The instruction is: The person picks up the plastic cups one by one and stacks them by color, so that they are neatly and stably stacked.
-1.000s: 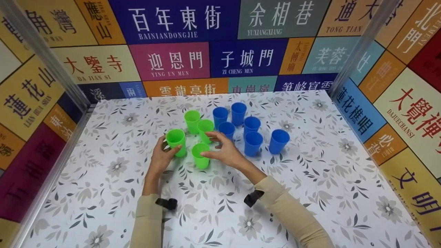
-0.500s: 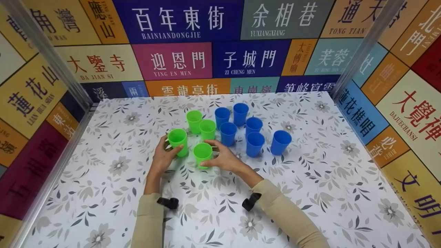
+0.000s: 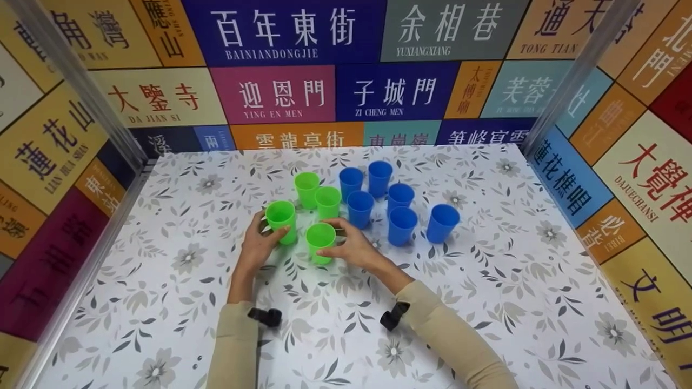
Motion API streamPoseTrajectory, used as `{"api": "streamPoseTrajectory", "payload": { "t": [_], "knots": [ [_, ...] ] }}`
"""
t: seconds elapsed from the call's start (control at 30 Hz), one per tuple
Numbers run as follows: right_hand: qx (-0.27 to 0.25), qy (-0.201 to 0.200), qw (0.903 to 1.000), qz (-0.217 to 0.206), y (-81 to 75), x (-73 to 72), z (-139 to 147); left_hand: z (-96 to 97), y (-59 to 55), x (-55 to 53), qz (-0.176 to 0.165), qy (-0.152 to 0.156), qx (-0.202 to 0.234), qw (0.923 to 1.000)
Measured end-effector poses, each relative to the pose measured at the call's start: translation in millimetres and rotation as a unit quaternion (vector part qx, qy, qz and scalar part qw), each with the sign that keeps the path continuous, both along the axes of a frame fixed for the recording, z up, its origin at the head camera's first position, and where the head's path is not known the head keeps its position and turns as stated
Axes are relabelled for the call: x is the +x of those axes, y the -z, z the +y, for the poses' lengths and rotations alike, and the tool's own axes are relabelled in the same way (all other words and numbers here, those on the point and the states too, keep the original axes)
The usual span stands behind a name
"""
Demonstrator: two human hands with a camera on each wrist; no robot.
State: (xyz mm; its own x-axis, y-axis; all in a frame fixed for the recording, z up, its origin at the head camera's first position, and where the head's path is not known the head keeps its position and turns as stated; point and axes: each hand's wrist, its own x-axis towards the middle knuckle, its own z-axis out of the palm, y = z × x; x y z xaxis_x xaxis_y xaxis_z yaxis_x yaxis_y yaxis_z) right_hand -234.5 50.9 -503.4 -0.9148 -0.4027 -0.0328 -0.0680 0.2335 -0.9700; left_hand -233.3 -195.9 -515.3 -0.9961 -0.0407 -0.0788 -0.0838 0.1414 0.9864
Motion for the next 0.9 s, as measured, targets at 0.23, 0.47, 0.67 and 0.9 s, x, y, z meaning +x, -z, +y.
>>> {"api": "streamPoseTrajectory", "payload": {
  "t": [0.23, 0.47, 0.67, 0.9],
  "knots": [
    [-0.01, -0.007, 0.9999, 0.012, -5.3, -1.6, 0.9, -0.6, 0.1, -0.8, -0.004, 0.004, 0.001, 1.0],
    [-0.016, -0.02, 0.9993, 0.026, -18.9, -4.5, 2.7, 0.7, 0.9, -0.6, 0.003, 0.007, 0.003, 1.0],
    [-0.016, -0.02, 0.9989, 0.038, -33.0, -8.5, 1.5, 2.1, -0.7, -0.4, 0.006, 0.005, 0.001, 1.0],
    [-0.029, -0.024, 0.998, 0.051, -53.0, -13.1, -10.2, 0.9, -0.5, -0.5, 0.002, -0.001, 0.003, 1.0]
  ]
}}
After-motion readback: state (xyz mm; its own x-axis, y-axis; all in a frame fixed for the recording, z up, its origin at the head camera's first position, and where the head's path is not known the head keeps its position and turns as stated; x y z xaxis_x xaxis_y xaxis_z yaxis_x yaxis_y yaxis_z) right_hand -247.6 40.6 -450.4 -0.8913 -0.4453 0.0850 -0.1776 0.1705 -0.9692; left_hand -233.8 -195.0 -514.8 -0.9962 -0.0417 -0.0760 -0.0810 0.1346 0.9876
